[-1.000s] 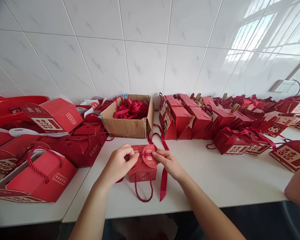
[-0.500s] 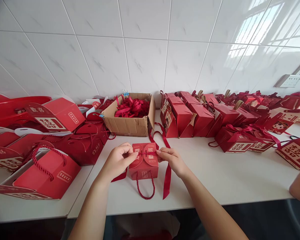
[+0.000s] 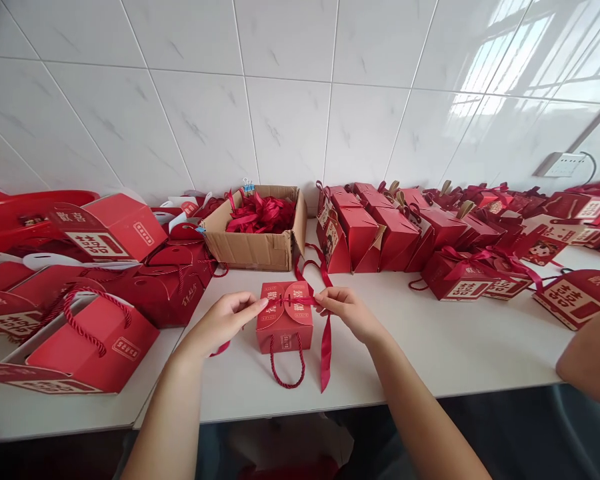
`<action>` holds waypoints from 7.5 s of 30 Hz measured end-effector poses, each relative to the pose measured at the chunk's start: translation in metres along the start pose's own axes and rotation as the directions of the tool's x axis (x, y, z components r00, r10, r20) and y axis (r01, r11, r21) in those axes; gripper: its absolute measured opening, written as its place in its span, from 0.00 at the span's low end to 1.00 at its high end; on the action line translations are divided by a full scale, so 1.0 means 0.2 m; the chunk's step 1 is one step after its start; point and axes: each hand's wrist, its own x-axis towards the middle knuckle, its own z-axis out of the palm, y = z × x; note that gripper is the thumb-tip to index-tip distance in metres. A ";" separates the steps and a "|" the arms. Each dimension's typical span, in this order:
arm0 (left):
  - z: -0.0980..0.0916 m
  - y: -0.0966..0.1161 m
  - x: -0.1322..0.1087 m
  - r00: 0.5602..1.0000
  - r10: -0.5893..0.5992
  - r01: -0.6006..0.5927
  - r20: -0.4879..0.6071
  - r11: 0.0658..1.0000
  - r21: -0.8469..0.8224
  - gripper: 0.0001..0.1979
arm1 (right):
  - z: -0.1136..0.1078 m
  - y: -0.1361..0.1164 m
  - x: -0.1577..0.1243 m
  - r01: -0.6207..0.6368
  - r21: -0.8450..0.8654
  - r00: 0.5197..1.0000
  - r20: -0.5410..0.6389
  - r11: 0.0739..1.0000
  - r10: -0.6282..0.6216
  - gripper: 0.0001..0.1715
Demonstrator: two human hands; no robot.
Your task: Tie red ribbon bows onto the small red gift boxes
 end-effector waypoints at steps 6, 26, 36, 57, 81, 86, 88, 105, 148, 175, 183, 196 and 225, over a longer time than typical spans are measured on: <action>-0.12 0.01 -0.01 0.998 0.047 -0.045 0.031 0.997 -0.069 0.22 | -0.02 -0.09 0.00 -0.037 0.077 0.997 0.074 0.996 0.031 0.19; -0.28 0.49 0.00 0.994 0.104 -0.072 0.036 0.860 -0.506 0.11 | 0.00 -0.60 -0.14 0.093 0.172 0.965 0.226 0.981 -0.131 0.21; -0.21 0.54 0.01 0.980 0.188 -0.178 -0.066 0.679 -0.712 0.10 | 0.08 -0.70 -0.07 0.276 0.213 0.949 0.091 0.937 -0.300 0.05; -0.13 0.51 -0.01 0.751 0.597 -0.654 -0.282 0.614 -0.442 0.27 | 0.25 -0.89 0.01 0.476 -0.282 0.852 -0.087 0.833 -0.516 0.24; -0.22 0.37 -0.06 0.820 0.476 -0.571 -0.318 0.720 -0.394 0.19 | 0.05 -0.83 -0.03 0.325 -0.040 0.940 0.119 0.945 -0.318 0.14; -0.23 0.13 -0.07 0.808 0.526 -0.466 -0.267 0.846 0.257 0.12 | -0.14 -0.64 -0.07 0.217 -0.263 0.976 0.052 0.940 -0.211 0.21; -0.20 0.05 -0.06 0.828 0.531 -0.424 -0.180 0.803 0.419 0.11 | -0.19 -0.54 -0.07 0.163 -0.379 0.986 0.029 0.911 -0.165 0.23; -0.12 -0.13 -0.05 0.910 0.410 -0.322 -0.065 0.795 0.513 0.17 | -0.23 -0.09 -0.15 0.161 -0.467 0.958 -0.136 0.870 -0.251 0.22; 0.14 0.16 0.03 0.915 0.374 -0.360 -0.152 0.926 0.113 0.16 | 0.11 -0.25 -0.07 0.142 0.068 0.945 0.288 0.988 -0.155 0.17; 0.05 -0.05 0.01 0.982 0.082 -0.066 -0.168 0.993 0.096 0.18 | 0.22 -0.15 -0.02 0.272 -0.173 0.961 0.088 0.946 -0.260 0.17; 0.02 -0.01 0.02 0.989 0.127 -0.109 -0.081 0.974 0.197 0.19 | 0.25 -0.20 -0.05 0.163 -0.174 0.986 0.067 0.971 -0.153 0.16; -0.07 0.37 -0.05 0.969 0.038 -0.053 0.243 0.997 0.056 0.17 | 0.36 -0.18 -0.04 0.149 -0.669 0.916 -0.183 0.728 -0.356 0.13; 0.05 0.12 0.05 0.980 0.198 -0.197 0.025 0.979 -0.061 0.17 | 0.30 -0.16 -0.05 0.392 -0.570 0.902 0.082 0.722 -0.425 0.22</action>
